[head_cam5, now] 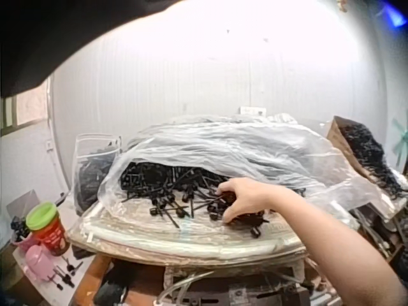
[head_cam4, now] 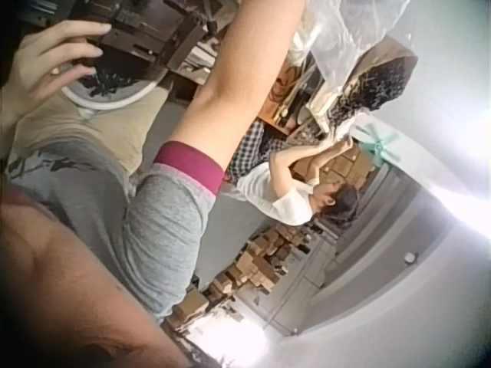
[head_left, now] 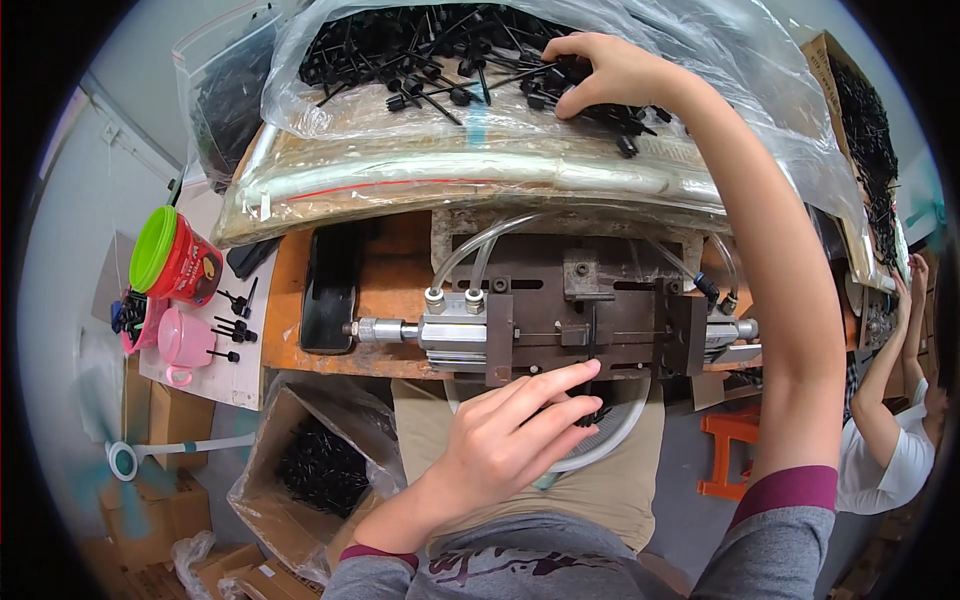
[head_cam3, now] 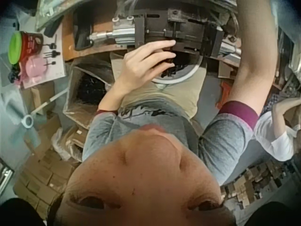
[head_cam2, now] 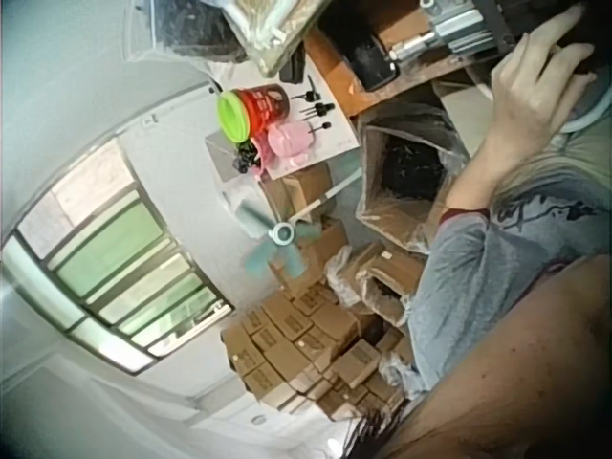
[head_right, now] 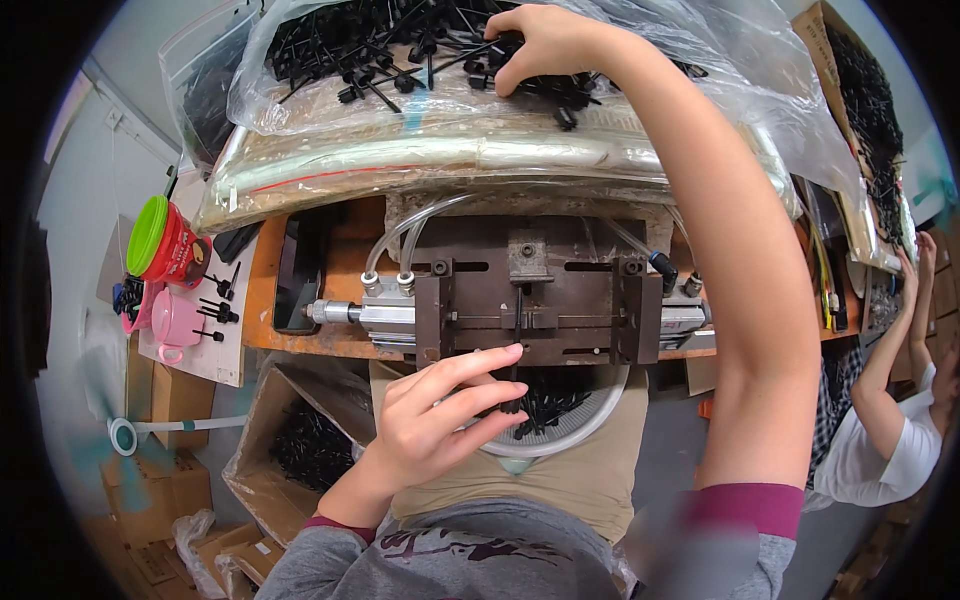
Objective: Assembling small black plastic components using a pneumatic jig.
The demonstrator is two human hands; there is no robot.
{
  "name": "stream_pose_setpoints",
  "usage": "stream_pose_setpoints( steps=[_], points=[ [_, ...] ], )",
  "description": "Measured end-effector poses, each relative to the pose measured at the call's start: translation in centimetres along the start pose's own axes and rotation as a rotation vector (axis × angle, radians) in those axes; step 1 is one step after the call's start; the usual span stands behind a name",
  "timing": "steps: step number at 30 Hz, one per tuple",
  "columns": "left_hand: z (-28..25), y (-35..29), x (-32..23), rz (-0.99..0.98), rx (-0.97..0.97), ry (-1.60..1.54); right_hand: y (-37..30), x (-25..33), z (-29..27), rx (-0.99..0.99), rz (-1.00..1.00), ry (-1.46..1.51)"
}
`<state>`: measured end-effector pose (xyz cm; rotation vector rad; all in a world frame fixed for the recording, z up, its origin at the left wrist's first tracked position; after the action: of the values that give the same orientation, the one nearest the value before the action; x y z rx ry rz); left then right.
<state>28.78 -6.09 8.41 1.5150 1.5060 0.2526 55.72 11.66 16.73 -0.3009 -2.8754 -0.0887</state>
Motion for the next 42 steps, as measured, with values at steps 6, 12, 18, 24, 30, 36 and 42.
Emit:
stream_pose_setpoints(
  steps=[6,12,18,24,30,36,42],
  points=[
    [1.3,-0.2,0.2,-0.032,0.007,0.008,-3.1,1.0,-1.2,0.045,-0.110,-0.096],
    [2.6,-0.7,0.2,-0.104,-0.024,0.156,-6.2,1.5,-2.2,-0.063,-0.249,-0.150],
    [3.9,-1.1,0.5,-0.063,0.074,0.312,-9.1,1.5,-1.2,-0.262,-0.335,-0.184],
    [4.4,-0.3,0.4,-0.027,0.141,0.350,-10.1,0.6,-1.9,-0.376,-0.327,-0.101],
    [4.4,-0.3,0.5,-0.045,0.157,0.346,-9.7,-2.2,-4.1,-0.465,-0.223,0.280],
    [4.3,-0.3,0.5,-0.042,0.157,0.354,-9.3,-6.2,-5.1,-0.291,0.003,0.723],
    [4.2,-0.6,0.6,-0.049,0.161,0.373,-10.0,-4.2,-5.7,-0.318,0.148,1.159]
  ],
)
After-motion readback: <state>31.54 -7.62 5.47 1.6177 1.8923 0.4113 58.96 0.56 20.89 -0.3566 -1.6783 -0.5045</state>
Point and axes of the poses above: each hand's wrist, its own y-axis towards the middle knuckle, its own z-axis out of the palm, x = y × z, the point moved 5 cm from there along y, towards the middle knuckle, and after that the axes turned 14 degrees about z, right-handed, at the moved point
